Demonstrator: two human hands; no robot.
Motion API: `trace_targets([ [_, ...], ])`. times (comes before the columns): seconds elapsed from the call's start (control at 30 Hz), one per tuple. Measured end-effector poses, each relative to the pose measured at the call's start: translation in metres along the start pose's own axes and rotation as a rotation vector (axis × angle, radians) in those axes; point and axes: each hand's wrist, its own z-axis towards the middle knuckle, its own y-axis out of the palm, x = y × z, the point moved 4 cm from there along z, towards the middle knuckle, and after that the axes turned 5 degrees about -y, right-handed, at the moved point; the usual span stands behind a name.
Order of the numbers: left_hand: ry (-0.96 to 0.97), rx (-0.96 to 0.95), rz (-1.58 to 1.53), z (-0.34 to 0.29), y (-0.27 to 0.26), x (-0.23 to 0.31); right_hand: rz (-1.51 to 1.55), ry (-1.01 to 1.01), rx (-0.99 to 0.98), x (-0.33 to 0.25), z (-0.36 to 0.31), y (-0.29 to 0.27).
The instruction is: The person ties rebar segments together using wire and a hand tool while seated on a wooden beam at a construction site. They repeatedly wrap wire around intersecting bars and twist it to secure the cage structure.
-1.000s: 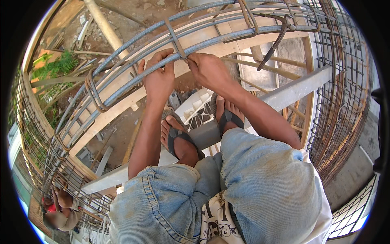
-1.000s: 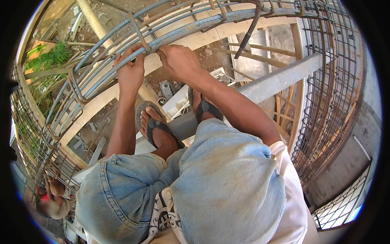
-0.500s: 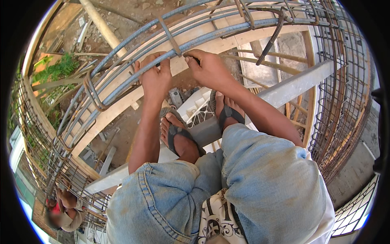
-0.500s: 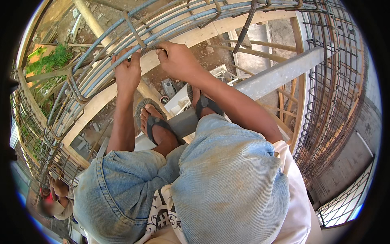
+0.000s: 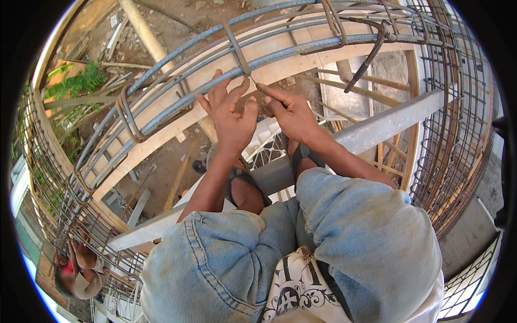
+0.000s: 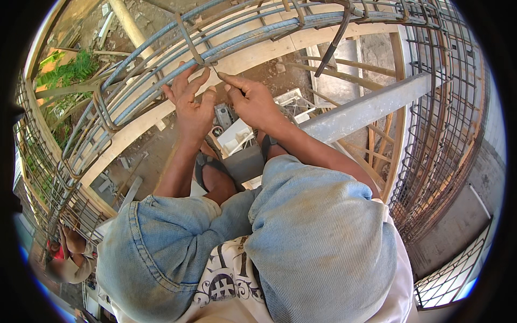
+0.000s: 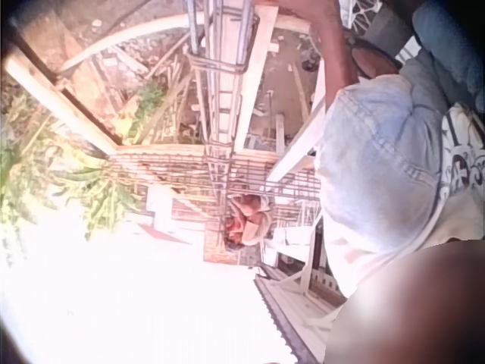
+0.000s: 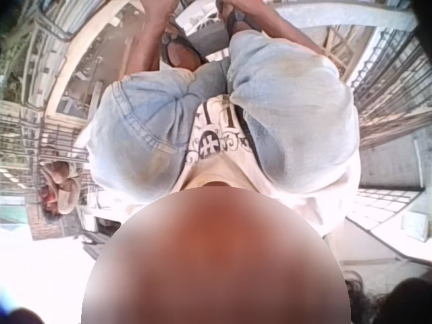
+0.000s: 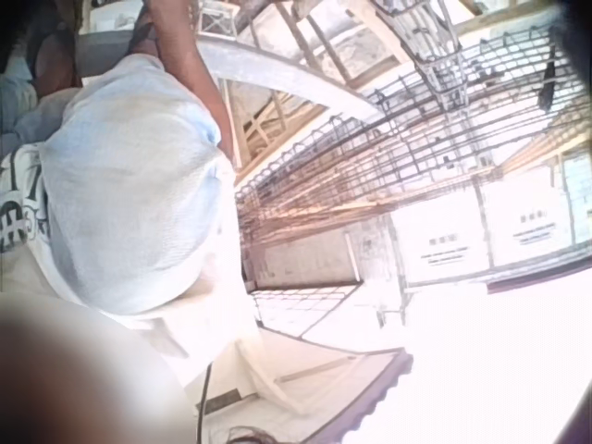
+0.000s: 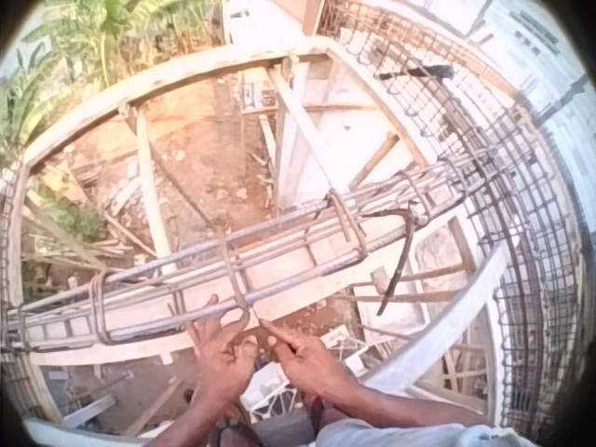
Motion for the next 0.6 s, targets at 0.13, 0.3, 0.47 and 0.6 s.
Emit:
trace_targets([
  [0.13,0.075,0.099,0.094,-0.012,0.02,0.005,-0.174,-0.177,-0.002,0.012,0.0,0.0],
  [0.3,0.028,0.082,0.218,-0.016,0.029,0.012,-0.107,-0.151,-0.012,0.015,0.007,-0.01],
  [0.47,0.169,-0.022,0.266,0.009,-0.015,0.007,-0.323,-0.224,-0.082,-0.001,0.015,-0.031],
  [0.6,0.248,-0.06,0.173,0.05,-0.034,-0.008,-0.384,-0.244,-0.146,0.002,0.025,-0.039],
])
